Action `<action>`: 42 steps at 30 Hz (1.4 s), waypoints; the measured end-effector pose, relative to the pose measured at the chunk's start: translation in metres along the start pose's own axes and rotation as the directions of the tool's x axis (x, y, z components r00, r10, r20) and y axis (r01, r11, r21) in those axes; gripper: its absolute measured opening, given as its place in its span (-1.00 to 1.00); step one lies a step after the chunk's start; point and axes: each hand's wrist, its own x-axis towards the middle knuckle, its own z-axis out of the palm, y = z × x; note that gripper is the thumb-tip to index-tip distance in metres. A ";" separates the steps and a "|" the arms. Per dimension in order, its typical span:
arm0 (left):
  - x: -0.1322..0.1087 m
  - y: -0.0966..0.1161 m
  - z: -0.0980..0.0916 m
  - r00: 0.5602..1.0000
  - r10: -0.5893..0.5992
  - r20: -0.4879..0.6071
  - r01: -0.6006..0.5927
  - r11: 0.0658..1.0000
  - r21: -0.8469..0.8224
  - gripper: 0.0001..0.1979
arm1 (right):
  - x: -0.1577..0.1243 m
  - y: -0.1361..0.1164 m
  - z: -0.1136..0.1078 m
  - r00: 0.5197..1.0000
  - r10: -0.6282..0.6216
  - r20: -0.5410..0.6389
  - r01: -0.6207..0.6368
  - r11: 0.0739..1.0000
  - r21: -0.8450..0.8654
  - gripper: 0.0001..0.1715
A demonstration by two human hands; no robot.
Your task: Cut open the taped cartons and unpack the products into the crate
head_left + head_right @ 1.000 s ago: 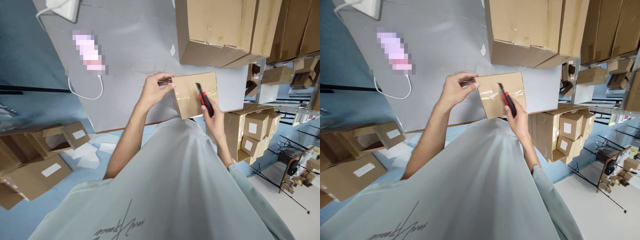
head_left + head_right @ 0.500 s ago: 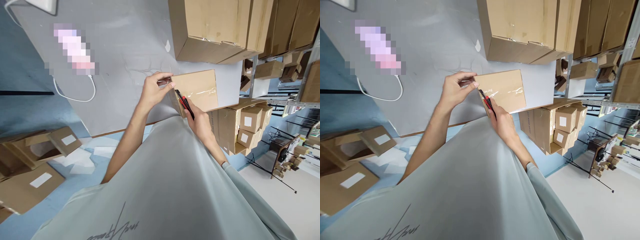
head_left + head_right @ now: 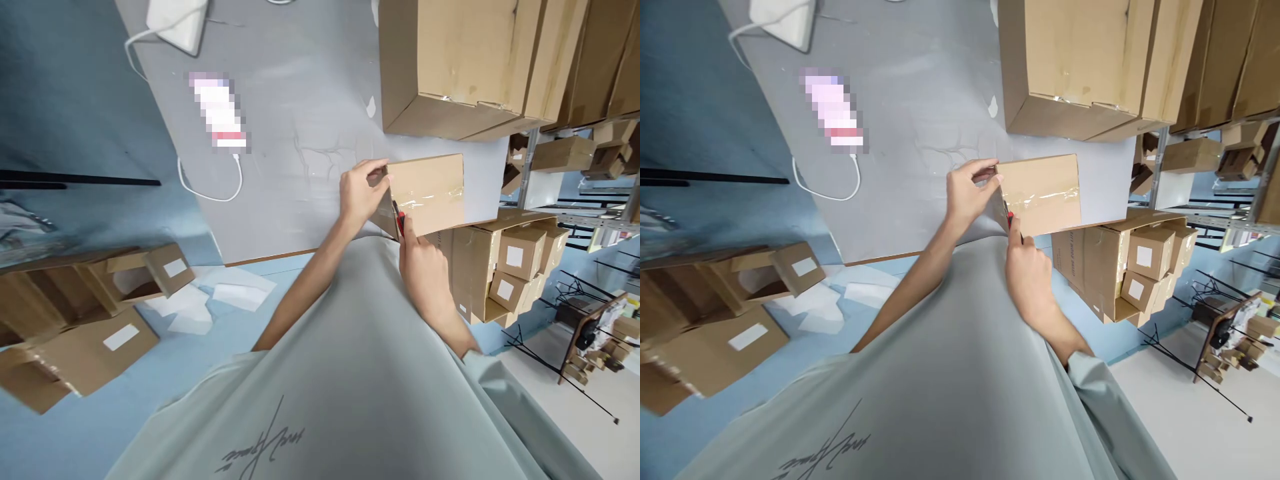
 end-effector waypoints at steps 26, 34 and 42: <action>-0.022 0.016 -0.004 1.000 0.011 0.029 -0.012 0.999 0.052 -0.58 | -0.014 0.084 0.005 0.859 0.202 -0.471 -0.050 0.948 0.315 -0.23; -0.047 0.007 -0.008 0.986 0.018 0.165 -0.023 0.999 0.029 -0.02 | 0.086 0.178 0.055 0.777 0.297 -0.554 -0.007 0.885 0.465 -0.28; -0.051 0.004 -0.007 0.985 -0.049 0.165 0.047 0.999 0.016 0.03 | 0.103 0.193 0.071 0.841 0.245 -0.482 0.145 0.756 0.638 -0.33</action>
